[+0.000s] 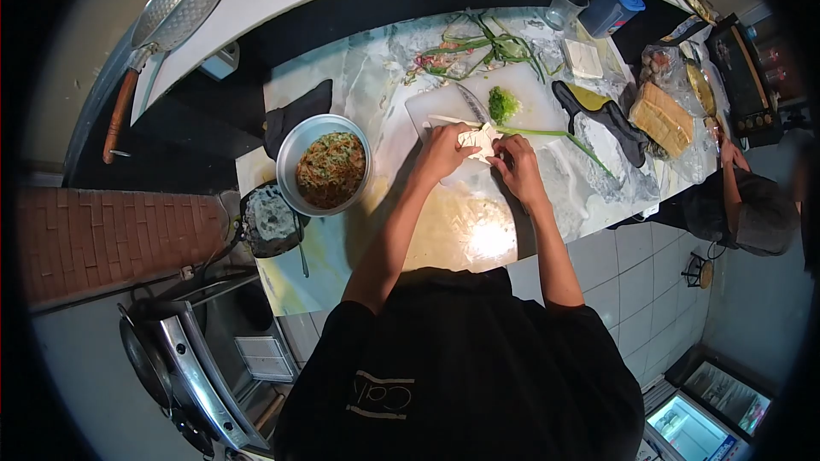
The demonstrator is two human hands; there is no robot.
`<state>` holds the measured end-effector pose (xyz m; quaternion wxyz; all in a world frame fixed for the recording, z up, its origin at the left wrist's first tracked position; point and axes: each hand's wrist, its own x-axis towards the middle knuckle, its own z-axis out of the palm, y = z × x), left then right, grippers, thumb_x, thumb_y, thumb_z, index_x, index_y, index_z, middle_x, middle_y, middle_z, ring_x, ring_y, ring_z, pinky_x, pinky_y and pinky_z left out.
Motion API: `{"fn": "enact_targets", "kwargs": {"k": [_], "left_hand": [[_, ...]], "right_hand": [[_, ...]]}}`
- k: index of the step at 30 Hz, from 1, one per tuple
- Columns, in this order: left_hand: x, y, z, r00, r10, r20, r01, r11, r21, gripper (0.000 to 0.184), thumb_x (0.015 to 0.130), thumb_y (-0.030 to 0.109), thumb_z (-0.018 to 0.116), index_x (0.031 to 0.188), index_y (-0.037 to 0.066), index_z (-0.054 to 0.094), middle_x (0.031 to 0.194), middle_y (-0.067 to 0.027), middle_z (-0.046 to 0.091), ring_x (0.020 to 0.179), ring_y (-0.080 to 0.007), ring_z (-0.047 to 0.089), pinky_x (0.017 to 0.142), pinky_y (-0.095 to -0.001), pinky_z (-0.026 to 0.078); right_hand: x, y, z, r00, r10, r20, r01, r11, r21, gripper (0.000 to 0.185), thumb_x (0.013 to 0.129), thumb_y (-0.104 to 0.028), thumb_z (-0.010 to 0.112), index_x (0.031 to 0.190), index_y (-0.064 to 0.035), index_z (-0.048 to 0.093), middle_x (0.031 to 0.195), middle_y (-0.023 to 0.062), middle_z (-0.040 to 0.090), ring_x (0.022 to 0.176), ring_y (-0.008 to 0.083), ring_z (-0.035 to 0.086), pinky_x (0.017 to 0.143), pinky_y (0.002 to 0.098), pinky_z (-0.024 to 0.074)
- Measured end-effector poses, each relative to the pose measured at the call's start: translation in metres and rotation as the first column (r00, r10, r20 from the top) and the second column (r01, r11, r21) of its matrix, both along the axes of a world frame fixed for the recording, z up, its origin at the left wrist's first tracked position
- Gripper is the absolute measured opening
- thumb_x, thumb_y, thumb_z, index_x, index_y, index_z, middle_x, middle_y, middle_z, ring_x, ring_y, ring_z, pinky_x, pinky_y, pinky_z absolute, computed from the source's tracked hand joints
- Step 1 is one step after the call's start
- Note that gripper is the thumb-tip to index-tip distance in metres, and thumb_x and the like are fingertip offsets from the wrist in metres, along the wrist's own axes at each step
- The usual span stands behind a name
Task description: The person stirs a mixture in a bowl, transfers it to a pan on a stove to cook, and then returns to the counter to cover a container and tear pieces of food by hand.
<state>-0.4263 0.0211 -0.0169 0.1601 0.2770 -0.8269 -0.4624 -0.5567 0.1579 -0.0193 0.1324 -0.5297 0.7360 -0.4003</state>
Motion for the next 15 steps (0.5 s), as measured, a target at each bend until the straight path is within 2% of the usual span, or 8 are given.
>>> {"fn": "enact_targets", "kwargs": {"k": [7,10,13,15], "left_hand": [[0.003,-0.002,0.009,0.999,0.019,-0.026,-0.018,0.999,0.026,0.031,0.071,0.014,0.074,0.095,-0.002,0.062,0.078,-0.0186,0.065,0.07,-0.0275,0.065,0.063,-0.0349,0.049],[0.002,-0.001,0.01,0.996,0.087,-0.038,-0.087,0.996,-0.014,0.031,0.07,0.013,0.074,0.094,-0.002,0.062,0.078,-0.018,0.065,0.068,-0.0273,0.065,0.063,-0.0346,0.049],[0.004,-0.003,0.006,0.992,0.117,-0.046,-0.117,0.993,0.005,0.03,0.07,0.013,0.075,0.093,-0.003,0.063,0.079,-0.0178,0.065,0.067,-0.0253,0.065,0.062,-0.0334,0.05],[0.005,-0.006,-0.001,0.991,0.091,-0.095,-0.08,0.99,0.116,0.028,0.07,0.012,0.075,0.09,-0.004,0.063,0.079,-0.0162,0.067,0.066,-0.0208,0.066,0.06,-0.0306,0.05]], "right_hand": [[0.004,0.001,0.008,0.989,-0.07,-0.127,0.073,0.997,0.023,0.052,0.066,-0.013,0.075,0.112,-0.0033,0.053,0.106,0.0145,0.05,0.096,0.034,0.048,0.084,0.0434,0.0385],[0.001,0.002,0.007,0.99,-0.044,-0.133,0.055,0.995,0.081,0.052,0.066,-0.015,0.075,0.111,-0.0015,0.053,0.108,0.0153,0.049,0.096,0.0343,0.048,0.084,0.043,0.0388],[0.001,0.001,0.004,0.985,-0.044,-0.169,0.054,0.997,0.059,0.05,0.066,-0.013,0.076,0.109,0.0013,0.055,0.104,0.0169,0.053,0.093,0.0349,0.05,0.084,0.0412,0.0405],[0.002,0.0,0.002,0.982,-0.055,-0.179,0.062,0.997,0.036,0.048,0.067,-0.013,0.076,0.108,0.0013,0.055,0.103,0.0167,0.053,0.093,0.0348,0.05,0.083,0.0413,0.0408]]}}
